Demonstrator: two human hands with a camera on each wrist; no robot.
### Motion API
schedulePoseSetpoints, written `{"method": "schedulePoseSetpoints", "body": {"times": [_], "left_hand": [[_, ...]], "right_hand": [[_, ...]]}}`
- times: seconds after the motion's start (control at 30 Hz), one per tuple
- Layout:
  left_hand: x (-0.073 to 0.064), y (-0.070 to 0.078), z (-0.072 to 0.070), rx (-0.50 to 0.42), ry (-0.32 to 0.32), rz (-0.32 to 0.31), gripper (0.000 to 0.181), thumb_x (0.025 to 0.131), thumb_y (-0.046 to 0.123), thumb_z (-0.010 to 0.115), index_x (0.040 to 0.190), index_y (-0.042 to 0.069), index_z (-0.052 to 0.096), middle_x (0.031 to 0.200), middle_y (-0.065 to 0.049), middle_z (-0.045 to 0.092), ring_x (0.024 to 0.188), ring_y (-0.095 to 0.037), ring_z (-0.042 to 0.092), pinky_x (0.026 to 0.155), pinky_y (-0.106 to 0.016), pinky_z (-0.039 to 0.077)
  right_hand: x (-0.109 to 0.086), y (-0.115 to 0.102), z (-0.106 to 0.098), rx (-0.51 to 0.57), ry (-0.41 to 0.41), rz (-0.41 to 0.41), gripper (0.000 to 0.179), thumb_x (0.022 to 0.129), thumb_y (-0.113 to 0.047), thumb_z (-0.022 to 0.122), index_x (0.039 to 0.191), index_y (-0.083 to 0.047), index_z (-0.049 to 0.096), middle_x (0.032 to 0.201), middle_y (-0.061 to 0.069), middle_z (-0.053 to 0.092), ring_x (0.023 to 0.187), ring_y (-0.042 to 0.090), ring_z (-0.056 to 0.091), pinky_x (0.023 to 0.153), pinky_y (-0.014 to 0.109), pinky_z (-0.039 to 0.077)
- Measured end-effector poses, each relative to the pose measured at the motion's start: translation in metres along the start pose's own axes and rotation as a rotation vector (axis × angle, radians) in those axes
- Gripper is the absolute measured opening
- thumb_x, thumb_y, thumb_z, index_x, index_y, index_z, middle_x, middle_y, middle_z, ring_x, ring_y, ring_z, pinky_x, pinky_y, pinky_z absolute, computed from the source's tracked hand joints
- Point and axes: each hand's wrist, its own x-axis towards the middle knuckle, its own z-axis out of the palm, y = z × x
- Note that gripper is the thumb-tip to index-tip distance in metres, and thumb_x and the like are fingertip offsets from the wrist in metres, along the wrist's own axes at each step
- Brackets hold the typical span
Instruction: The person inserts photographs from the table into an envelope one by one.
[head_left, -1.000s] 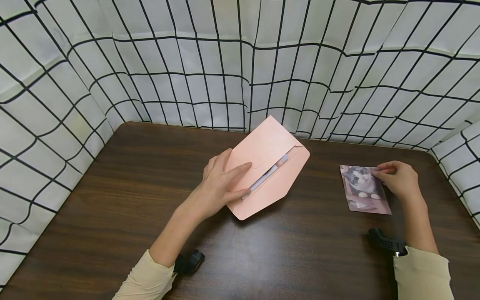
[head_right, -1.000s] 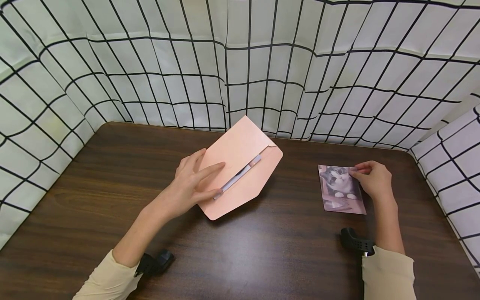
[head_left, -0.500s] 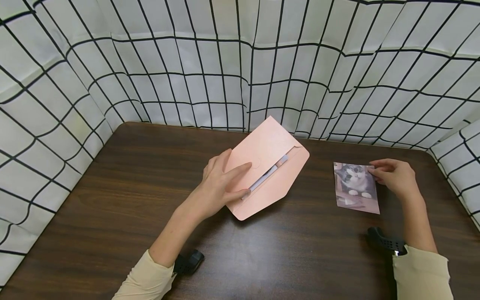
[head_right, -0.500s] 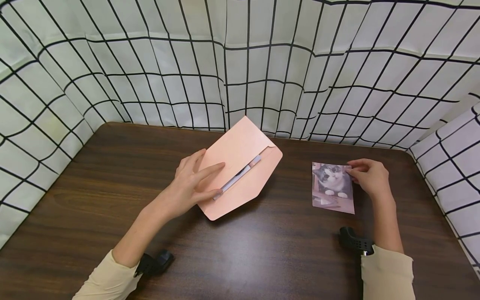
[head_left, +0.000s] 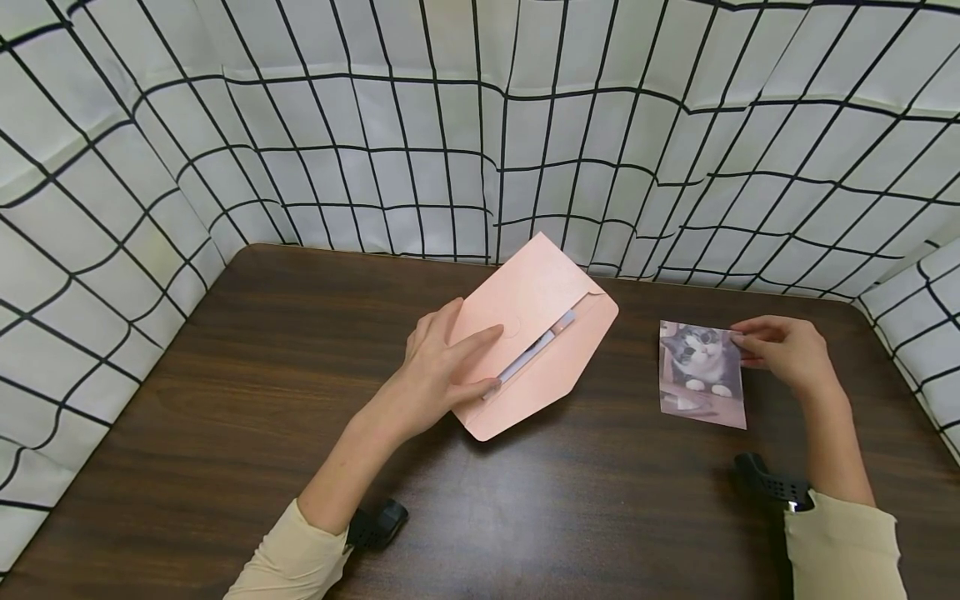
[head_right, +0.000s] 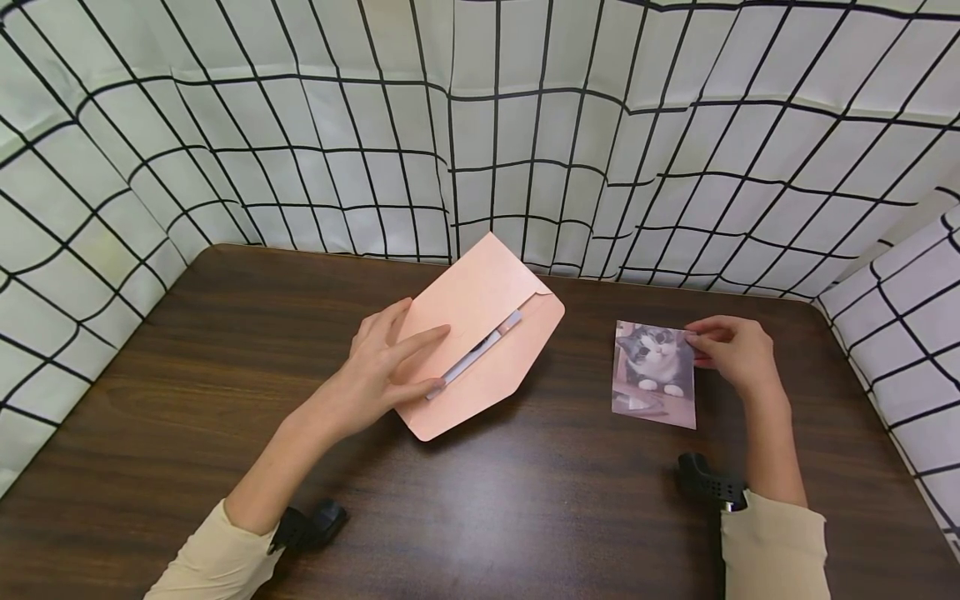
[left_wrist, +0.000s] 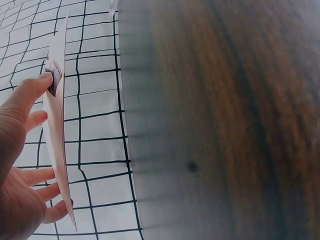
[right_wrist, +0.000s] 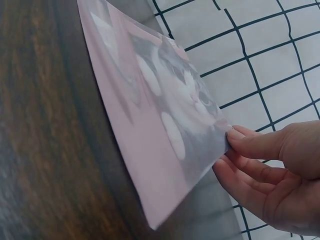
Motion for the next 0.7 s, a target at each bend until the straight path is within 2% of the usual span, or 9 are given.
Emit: {"method": "schedulePoseSetpoints", "body": {"times": [0.5,0.7], "left_hand": [[0.000,-0.001,0.000,0.015,0.013,0.003,0.053,0.094,0.025,0.082,0.144,0.018,0.065,0.164,-0.031,0.028,0.147,-0.051,0.028,0.116,-0.072,0.029],[0.000,0.000,-0.001,0.010,0.005,-0.010,0.056,0.094,0.027,0.083,0.145,0.018,0.064,0.164,-0.030,0.027,0.149,-0.051,0.025,0.116,-0.071,0.029]], "right_hand": [[-0.003,-0.011,-0.003,0.008,-0.034,-0.035,0.031,0.106,-0.007,0.063,0.127,0.016,0.063,0.112,0.032,0.069,0.071,0.003,0.069,0.067,0.020,0.059],[-0.003,-0.015,-0.003,0.021,-0.042,-0.062,0.028,0.105,-0.004,0.063,0.125,0.017,0.063,0.101,0.020,0.072,0.069,0.005,0.069,0.066,0.022,0.060]]}}
